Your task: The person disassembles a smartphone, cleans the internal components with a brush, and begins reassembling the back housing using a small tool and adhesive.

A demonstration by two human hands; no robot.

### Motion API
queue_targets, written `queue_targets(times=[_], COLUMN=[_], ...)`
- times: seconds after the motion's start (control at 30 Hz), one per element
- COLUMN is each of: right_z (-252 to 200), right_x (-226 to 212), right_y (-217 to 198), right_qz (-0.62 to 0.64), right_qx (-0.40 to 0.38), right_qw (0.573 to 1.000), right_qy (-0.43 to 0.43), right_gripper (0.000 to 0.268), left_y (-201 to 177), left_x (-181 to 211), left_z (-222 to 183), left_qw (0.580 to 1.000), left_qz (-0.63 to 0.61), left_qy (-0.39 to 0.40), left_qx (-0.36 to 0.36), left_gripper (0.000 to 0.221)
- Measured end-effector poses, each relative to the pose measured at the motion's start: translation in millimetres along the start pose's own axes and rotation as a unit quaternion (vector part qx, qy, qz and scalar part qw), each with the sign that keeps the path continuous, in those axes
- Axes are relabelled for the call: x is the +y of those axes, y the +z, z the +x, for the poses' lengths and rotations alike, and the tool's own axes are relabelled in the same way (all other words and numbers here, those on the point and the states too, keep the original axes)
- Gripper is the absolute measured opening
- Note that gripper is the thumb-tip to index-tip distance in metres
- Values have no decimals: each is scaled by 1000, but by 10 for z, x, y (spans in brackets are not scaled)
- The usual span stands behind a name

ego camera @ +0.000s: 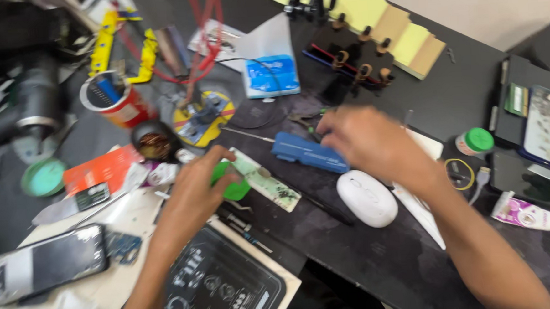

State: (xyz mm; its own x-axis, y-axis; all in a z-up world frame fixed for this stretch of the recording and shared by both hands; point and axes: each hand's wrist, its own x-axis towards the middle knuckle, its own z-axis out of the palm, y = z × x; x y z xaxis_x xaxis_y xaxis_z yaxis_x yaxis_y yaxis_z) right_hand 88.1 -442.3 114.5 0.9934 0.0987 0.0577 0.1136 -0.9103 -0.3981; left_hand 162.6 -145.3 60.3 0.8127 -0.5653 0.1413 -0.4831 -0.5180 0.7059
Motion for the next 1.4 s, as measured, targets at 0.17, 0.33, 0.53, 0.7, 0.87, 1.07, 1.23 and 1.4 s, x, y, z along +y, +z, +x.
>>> queue_targets(times=[0.17, 0.33, 0.53, 0.7, 0.87, 1.07, 1.23, 1.4], right_z=[104, 138, 217, 224, 159, 88, 48, -23], right_x=[611, 920, 985, 1032, 1120, 885, 591, 162], right_y=[-283, -220, -131, -132, -199, -391, -475, -542], right_qz=[-62, -157, -131, -124, -97, -26, -43, -13], right_qx=[-44, -112, -123, -116, -62, 37, 137, 184], right_qw=[979, 942, 941, 941, 965, 980, 978, 977], right_qy=[187, 273, 286, 291, 237, 195, 151, 103], right_gripper=[45, 83, 98, 109, 84, 29, 26, 32], left_y=[44, 182, 356, 475, 569, 502, 335, 174], left_x=[90, 242, 453, 626, 788, 904, 880, 778], left_z=[38, 87, 134, 155, 144, 105, 0, -176], left_qw=[997, 989, 983, 982, 982, 987, 992, 988], left_qz=[76, 137, 145, 124, 98, 65, 3, -137], left_qy=[14, 38, 100, 130, 151, 139, 114, 36], left_qx=[23, 44, 52, 56, 51, 44, 63, 60], left_gripper=[28, 30, 23, 20, 19, 19, 18, 23])
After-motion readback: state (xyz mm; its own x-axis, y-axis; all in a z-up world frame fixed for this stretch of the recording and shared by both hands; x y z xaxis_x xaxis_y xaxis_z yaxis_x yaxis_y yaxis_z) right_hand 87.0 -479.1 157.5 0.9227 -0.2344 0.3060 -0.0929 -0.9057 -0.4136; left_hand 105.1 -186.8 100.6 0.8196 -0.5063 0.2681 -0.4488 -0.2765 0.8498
